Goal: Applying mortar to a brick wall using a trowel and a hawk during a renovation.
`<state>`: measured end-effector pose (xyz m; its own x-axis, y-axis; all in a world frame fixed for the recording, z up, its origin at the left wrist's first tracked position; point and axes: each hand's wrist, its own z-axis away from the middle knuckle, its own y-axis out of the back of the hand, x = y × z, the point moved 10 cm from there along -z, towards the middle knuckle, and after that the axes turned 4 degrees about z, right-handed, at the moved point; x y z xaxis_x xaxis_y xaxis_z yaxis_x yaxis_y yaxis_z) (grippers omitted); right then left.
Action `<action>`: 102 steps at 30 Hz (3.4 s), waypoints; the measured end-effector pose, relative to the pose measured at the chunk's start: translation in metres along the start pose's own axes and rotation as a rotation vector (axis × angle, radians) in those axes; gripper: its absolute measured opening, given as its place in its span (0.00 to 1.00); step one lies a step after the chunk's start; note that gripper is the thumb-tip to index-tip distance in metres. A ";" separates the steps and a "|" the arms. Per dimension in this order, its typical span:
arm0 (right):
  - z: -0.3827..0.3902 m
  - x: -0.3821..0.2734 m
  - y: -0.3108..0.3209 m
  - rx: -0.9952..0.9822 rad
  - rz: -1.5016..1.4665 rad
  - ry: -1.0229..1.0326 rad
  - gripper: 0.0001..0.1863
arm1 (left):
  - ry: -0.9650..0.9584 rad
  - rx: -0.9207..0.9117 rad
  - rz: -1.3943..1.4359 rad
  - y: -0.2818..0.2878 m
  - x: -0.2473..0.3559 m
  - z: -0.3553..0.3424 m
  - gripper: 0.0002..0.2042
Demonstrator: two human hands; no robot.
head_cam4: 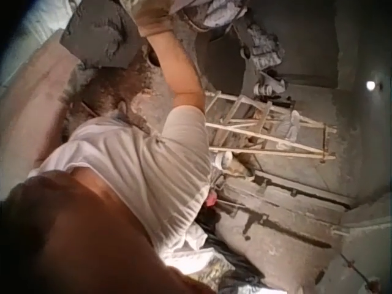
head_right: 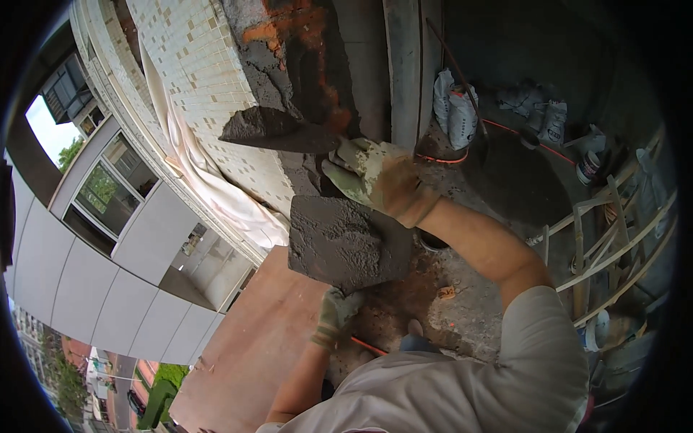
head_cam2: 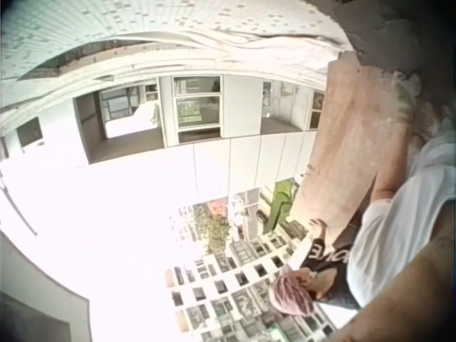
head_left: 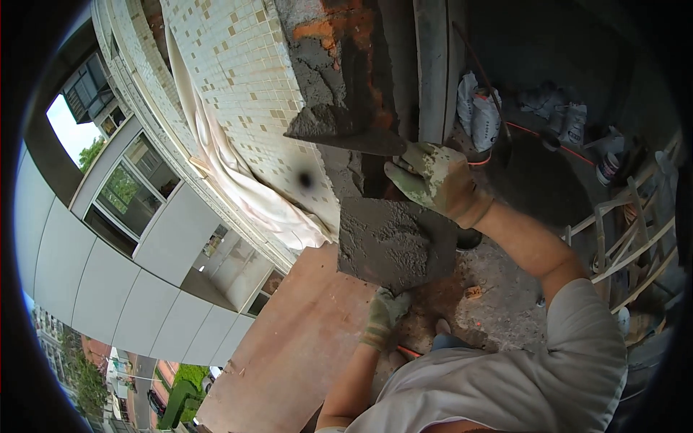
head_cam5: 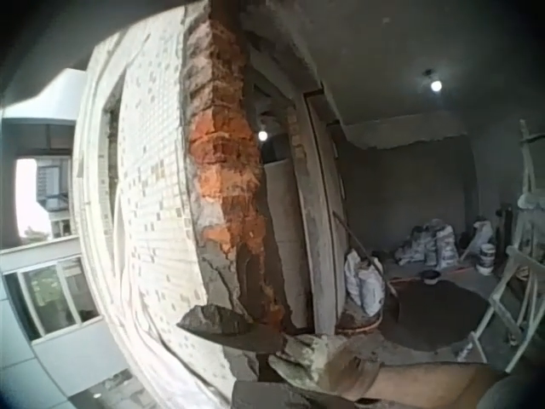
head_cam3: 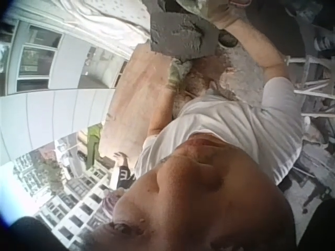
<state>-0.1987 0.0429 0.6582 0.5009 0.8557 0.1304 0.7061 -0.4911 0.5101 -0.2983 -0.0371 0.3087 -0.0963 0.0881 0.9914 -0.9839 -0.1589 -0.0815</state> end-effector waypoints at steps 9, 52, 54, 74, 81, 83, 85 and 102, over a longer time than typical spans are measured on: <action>-0.081 0.096 -0.092 -0.434 -0.895 -0.942 0.19 | 0.097 0.037 0.278 0.006 0.007 0.016 0.10; 0.124 0.008 -0.062 -0.673 -0.374 -0.401 0.21 | 0.265 0.057 0.408 0.040 0.066 -0.028 0.05; 0.137 0.000 -0.055 -0.702 -0.108 -0.163 0.22 | 0.269 0.046 0.418 0.045 0.070 -0.024 0.05; 0.002 -0.044 0.015 -0.218 0.210 0.361 0.16 | -0.274 -0.054 -0.358 0.080 0.114 -0.025 0.10; -0.117 -0.003 -0.053 0.246 -0.491 -0.108 0.14 | 0.066 0.048 0.136 0.056 0.018 -0.016 0.15; -0.145 0.038 -0.095 0.085 -0.732 -0.475 0.15 | 0.039 0.046 0.116 0.064 0.009 -0.014 0.15; -0.136 0.068 -0.125 -0.095 -0.940 -0.853 0.16 | 0.148 0.022 0.208 0.059 0.014 -0.008 0.13; -0.195 0.126 -0.051 -0.274 -0.894 -0.803 0.23 | 0.229 -0.012 0.361 0.034 0.044 -0.005 0.06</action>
<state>-0.2700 0.2075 0.8144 0.1297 0.4823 -0.8663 0.8788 0.3487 0.3257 -0.3363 -0.0335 0.3494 -0.4645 0.2456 0.8508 -0.8825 -0.2081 -0.4218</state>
